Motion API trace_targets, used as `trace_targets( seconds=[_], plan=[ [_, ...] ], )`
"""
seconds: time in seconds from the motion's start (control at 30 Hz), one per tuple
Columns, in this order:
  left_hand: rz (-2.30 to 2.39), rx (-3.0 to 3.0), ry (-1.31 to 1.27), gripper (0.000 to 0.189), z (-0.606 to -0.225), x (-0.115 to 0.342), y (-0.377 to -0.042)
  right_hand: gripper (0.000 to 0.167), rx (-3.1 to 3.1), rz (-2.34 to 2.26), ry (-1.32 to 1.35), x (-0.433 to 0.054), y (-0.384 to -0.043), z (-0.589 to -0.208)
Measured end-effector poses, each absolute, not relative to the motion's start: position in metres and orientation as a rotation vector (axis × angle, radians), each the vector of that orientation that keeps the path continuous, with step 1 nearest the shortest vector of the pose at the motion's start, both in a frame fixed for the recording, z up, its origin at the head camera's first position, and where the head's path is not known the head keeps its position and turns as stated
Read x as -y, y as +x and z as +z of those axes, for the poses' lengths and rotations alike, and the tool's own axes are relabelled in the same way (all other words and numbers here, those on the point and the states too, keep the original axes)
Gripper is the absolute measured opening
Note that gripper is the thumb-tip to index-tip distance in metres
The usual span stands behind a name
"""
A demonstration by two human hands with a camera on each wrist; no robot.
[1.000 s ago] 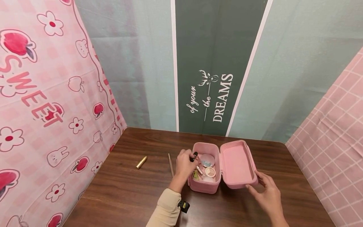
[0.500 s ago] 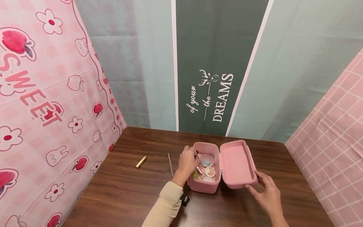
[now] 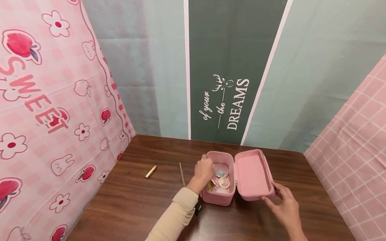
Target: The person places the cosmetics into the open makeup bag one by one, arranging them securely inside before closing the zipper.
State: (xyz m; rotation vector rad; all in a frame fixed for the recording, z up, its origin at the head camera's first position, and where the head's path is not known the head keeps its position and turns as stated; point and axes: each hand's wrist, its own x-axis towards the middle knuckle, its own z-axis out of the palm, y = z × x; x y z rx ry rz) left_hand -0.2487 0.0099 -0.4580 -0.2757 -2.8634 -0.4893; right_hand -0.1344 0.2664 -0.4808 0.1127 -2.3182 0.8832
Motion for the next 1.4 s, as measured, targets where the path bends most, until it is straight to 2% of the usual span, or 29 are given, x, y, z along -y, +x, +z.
trace_targets(
  seconds=[0.23,0.5,0.7,0.87,1.03,1.23,1.4],
  plan=[
    [-0.327,2.934,-0.268,0.015,-0.453,-0.01,-0.246,0.064,2.325,0.878,0.109,-0.266,-0.134,-0.481],
    [-0.348,2.943,-0.295,0.023,-0.446,-0.005,-0.248,0.064,2.32,0.899,0.107,-0.266,-0.133,-0.481],
    [-0.38,2.93,-0.306,0.016,-0.443,-0.002,-0.248,0.064,2.306,0.906,0.124,-0.265,-0.133,-0.481],
    [-0.433,2.972,-0.437,0.019,-0.438,0.009,-0.244,0.064,2.298,0.901,0.131,-0.265,-0.133,-0.482],
    [-0.46,3.118,-0.595,0.014,-0.432,0.023,-0.237,0.064,2.309,0.889,0.114,-0.266,-0.133,-0.482],
    [-0.506,3.169,-0.59,0.022,-0.424,0.037,-0.23,0.064,2.316,0.878,0.111,-0.266,-0.133,-0.481],
    [-0.526,3.173,-0.593,0.02,-0.42,0.046,-0.225,0.064,2.312,0.879,0.114,-0.266,-0.133,-0.481]
  ],
)
